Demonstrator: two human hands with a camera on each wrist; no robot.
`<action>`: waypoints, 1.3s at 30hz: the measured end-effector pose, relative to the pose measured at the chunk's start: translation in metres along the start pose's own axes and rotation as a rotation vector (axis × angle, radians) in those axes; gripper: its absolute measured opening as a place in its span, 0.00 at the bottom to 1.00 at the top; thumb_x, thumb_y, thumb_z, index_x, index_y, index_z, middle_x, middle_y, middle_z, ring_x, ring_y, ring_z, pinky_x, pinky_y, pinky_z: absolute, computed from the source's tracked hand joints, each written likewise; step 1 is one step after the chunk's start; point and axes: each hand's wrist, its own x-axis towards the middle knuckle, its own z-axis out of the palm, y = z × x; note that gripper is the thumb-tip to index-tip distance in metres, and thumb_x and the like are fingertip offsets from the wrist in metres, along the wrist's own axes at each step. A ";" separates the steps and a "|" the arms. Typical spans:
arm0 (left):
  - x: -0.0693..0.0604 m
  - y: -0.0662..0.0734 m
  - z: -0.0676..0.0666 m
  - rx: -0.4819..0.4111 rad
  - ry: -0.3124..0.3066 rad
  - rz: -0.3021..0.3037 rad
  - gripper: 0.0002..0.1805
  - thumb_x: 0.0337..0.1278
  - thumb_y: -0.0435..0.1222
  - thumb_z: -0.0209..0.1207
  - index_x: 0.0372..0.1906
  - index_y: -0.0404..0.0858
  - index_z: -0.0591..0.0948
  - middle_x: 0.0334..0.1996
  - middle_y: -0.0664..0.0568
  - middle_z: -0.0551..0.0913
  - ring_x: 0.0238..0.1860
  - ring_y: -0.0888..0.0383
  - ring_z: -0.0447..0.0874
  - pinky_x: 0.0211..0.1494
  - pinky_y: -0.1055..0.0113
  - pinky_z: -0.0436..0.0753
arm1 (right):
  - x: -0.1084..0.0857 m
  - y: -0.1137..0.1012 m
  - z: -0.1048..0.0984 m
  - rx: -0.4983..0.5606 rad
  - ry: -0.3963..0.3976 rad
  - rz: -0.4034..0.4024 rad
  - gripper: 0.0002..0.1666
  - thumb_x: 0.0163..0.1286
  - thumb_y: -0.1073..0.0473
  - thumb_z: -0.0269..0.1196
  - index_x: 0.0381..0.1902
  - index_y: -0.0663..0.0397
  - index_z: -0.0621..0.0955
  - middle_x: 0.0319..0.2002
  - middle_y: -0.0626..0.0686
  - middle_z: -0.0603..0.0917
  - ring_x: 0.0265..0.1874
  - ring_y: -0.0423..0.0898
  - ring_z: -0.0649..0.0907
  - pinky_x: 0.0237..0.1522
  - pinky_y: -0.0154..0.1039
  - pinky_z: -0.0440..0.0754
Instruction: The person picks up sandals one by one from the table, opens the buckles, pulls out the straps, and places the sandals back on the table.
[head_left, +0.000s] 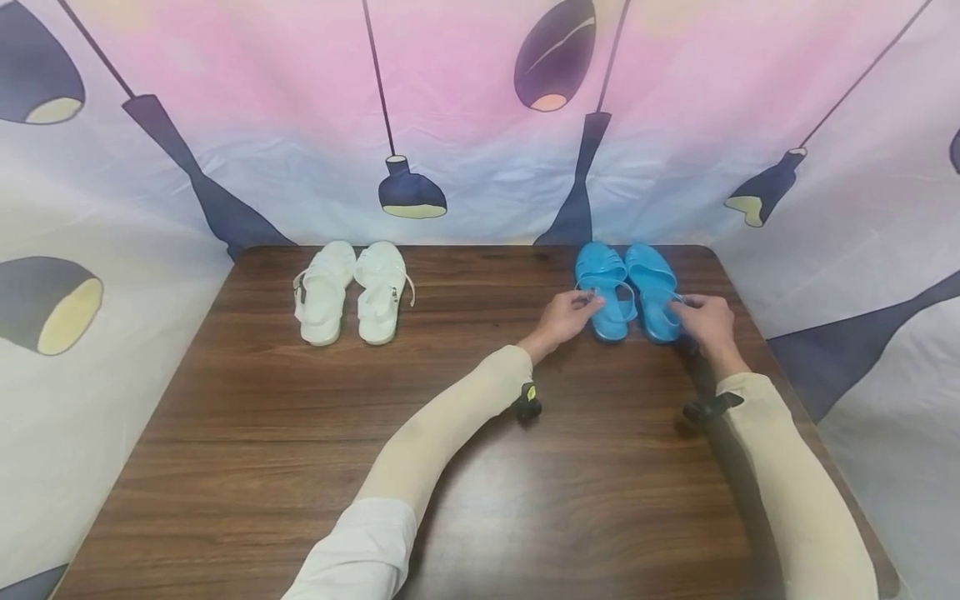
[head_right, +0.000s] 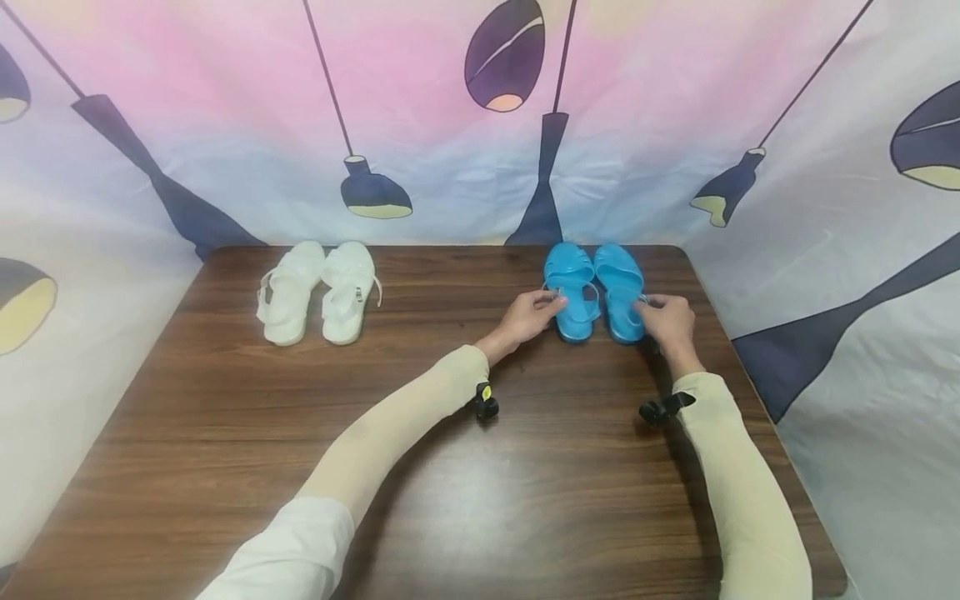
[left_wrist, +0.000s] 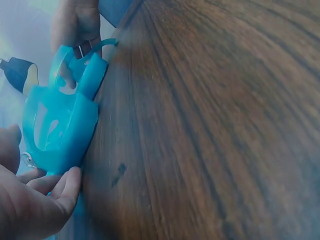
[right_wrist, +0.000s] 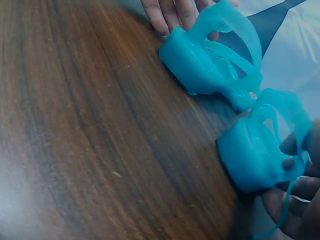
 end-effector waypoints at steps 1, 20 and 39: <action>-0.001 0.000 -0.001 0.002 0.003 0.000 0.29 0.75 0.51 0.57 0.67 0.35 0.77 0.65 0.45 0.80 0.67 0.51 0.78 0.64 0.61 0.81 | 0.000 0.001 0.000 0.000 0.014 0.005 0.40 0.78 0.42 0.54 0.75 0.64 0.67 0.70 0.72 0.70 0.66 0.68 0.73 0.66 0.63 0.73; -0.013 0.032 -0.015 0.109 0.116 0.220 0.18 0.74 0.47 0.58 0.57 0.41 0.84 0.52 0.54 0.86 0.52 0.59 0.83 0.55 0.66 0.81 | -0.006 -0.011 -0.004 0.120 0.265 -0.027 0.27 0.74 0.55 0.63 0.66 0.63 0.78 0.63 0.67 0.79 0.64 0.62 0.77 0.67 0.56 0.74; -0.034 0.086 -0.028 0.056 -0.050 0.134 0.31 0.69 0.60 0.58 0.69 0.48 0.77 0.63 0.57 0.82 0.62 0.63 0.81 0.61 0.61 0.82 | -0.068 -0.077 -0.002 0.195 0.285 -0.270 0.27 0.70 0.53 0.69 0.61 0.64 0.82 0.58 0.64 0.84 0.57 0.56 0.83 0.62 0.52 0.80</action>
